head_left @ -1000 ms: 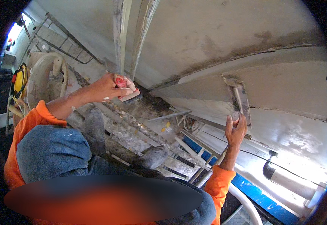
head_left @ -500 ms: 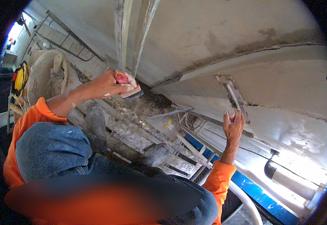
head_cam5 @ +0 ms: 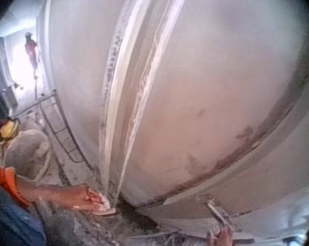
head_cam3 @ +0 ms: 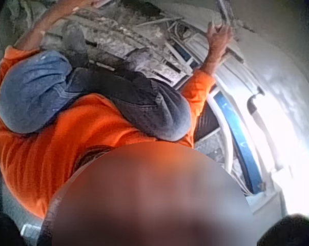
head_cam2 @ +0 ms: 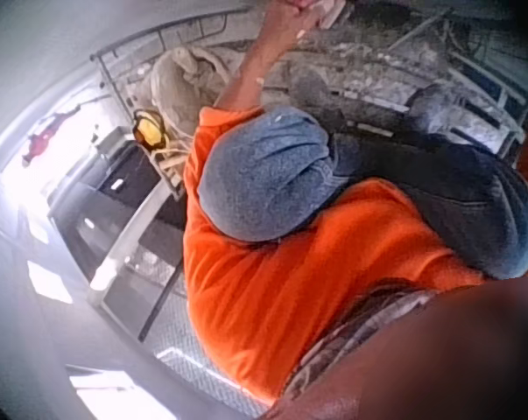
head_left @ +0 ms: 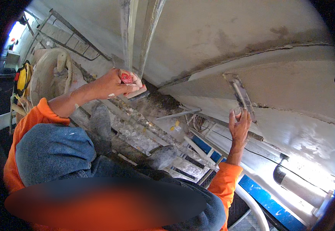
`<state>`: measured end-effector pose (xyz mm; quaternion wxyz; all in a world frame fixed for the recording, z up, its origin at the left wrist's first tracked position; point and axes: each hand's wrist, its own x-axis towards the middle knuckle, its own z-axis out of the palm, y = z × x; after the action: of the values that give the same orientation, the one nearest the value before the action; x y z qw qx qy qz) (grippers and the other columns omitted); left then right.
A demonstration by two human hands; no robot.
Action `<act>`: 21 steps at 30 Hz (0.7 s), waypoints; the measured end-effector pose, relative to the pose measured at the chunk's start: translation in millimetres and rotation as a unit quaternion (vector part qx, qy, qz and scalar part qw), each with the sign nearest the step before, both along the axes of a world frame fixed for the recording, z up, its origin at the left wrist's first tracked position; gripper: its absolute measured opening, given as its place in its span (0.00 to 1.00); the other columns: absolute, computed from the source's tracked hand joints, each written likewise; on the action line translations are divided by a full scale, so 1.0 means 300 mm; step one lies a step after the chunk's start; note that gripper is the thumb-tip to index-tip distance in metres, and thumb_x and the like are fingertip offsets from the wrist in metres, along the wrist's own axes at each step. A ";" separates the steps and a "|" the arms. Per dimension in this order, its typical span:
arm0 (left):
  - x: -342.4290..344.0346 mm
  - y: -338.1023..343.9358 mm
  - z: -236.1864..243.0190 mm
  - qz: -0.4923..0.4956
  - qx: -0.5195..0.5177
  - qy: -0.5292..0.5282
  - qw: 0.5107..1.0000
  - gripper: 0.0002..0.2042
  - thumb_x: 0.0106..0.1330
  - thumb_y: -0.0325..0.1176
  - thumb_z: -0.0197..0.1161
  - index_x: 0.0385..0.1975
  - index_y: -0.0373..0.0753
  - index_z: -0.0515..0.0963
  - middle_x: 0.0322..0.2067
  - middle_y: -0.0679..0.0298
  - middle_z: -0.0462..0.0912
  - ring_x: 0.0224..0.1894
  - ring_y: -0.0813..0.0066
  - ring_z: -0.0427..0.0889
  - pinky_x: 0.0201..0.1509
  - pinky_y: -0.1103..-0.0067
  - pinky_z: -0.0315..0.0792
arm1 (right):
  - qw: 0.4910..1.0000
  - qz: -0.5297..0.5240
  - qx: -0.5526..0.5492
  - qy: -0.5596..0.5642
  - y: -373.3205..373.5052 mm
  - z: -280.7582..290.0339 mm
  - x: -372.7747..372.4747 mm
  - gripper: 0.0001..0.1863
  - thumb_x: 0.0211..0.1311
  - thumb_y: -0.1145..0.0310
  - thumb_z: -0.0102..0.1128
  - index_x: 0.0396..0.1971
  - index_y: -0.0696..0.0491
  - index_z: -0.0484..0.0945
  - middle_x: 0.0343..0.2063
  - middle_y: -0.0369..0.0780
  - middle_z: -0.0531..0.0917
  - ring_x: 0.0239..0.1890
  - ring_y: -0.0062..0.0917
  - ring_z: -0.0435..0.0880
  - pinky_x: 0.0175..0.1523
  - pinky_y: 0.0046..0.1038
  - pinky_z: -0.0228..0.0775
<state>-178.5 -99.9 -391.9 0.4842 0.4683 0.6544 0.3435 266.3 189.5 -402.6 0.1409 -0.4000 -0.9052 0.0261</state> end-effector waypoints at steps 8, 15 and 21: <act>-0.006 -0.010 -0.008 0.012 -0.054 -0.066 0.996 0.12 0.75 0.37 0.68 0.48 0.35 0.85 0.41 0.66 0.90 0.42 0.80 0.84 0.53 0.77 0.78 | 0.998 -0.039 -0.017 0.049 -0.036 0.005 -0.017 0.19 0.64 0.61 0.73 0.46 0.57 0.79 0.26 0.40 0.77 0.38 0.40 0.78 0.52 0.44 0.69; -0.004 -0.016 -0.004 0.003 -0.031 -0.020 0.999 0.10 0.74 0.34 0.66 0.46 0.35 0.86 0.37 0.66 0.88 0.41 0.81 0.82 0.51 0.78 0.77 | 0.999 0.005 0.025 0.043 0.002 -0.034 -0.040 0.20 0.64 0.60 0.74 0.48 0.57 0.79 0.26 0.38 0.78 0.38 0.40 0.78 0.53 0.45 0.69; -0.032 -0.038 -0.036 -0.017 -0.027 -0.027 0.999 0.09 0.76 0.33 0.66 0.48 0.35 0.85 0.37 0.68 0.87 0.40 0.83 0.81 0.49 0.78 0.77 | 0.998 -0.025 -0.055 -0.028 -0.001 -0.153 0.014 0.20 0.64 0.61 0.73 0.49 0.57 0.79 0.25 0.38 0.78 0.39 0.40 0.78 0.53 0.45 0.68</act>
<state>-188.2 -111.2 -402.8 0.5197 0.4564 0.6426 0.3296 270.7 189.4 -448.6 0.0943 -0.4299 -0.8958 0.0613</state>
